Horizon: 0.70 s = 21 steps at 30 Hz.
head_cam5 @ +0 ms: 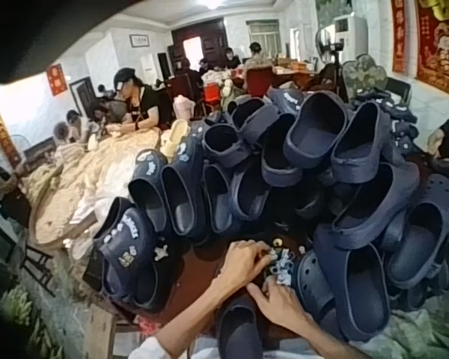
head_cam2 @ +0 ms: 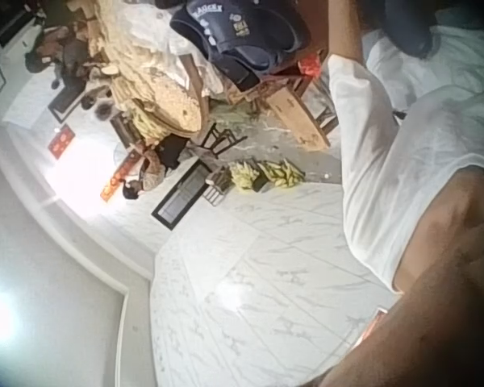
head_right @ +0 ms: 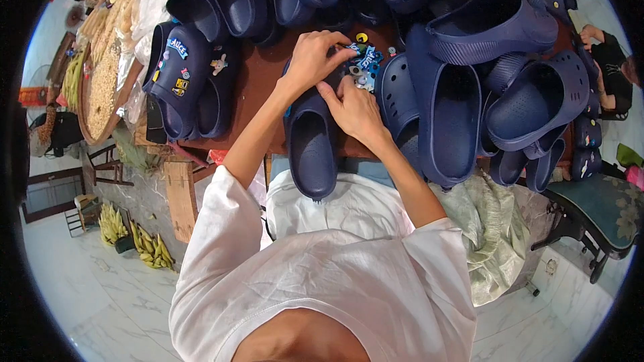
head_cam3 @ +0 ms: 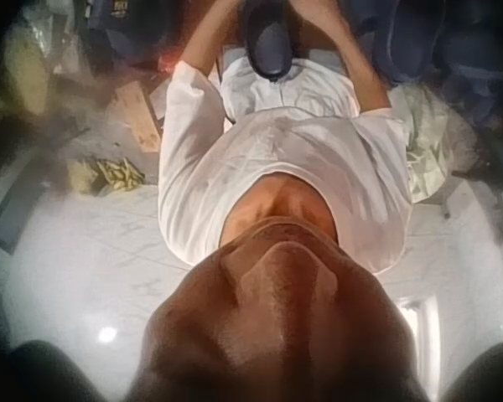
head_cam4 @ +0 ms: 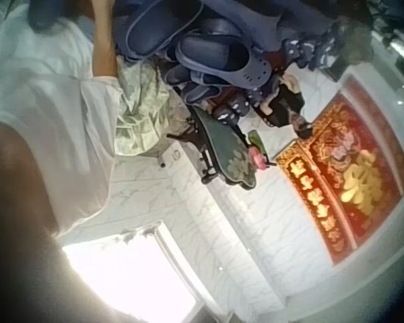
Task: Manually attaching decorative charms to the holes of rubber clogs.
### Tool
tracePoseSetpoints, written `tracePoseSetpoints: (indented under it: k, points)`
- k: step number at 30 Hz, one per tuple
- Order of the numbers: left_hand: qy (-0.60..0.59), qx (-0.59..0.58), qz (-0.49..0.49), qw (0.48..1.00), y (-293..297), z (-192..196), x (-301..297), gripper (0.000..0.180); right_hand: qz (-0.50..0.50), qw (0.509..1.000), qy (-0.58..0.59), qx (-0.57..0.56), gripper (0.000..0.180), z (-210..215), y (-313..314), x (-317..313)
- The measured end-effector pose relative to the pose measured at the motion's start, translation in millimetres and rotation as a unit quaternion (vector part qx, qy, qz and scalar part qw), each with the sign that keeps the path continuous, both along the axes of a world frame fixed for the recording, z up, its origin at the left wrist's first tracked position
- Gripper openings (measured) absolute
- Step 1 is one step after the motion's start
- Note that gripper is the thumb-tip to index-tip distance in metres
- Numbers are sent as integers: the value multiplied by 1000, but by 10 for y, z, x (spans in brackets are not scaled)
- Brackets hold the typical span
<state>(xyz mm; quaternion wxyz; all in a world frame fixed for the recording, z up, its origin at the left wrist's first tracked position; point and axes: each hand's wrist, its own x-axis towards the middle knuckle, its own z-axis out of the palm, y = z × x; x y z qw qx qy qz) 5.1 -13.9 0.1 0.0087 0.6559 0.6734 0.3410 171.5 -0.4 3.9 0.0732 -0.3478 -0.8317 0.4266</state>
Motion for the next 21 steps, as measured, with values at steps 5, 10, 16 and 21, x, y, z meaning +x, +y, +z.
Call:
tracePoseSetpoints:
  k: [5, 10, 16, 21]
  points:
    - [-108, -22, 4, 994, -227, 35, 89, 21, 15, 1000, -4, 6, 52, -43, 27, 61]
    - [-138, 1, 119, 983, -976, 310, 421, 22, 33, 994, -45, 97, 45, 140, -20, -9]
    - [-131, 62, 183, 972, -1091, -29, 679, 22, 42, 997, -8, 62, 52, 82, 29, -64]
    - [-162, 73, 192, 965, -1034, -43, 732, 24, -28, 996, 68, -50, 51, -195, 40, -82]
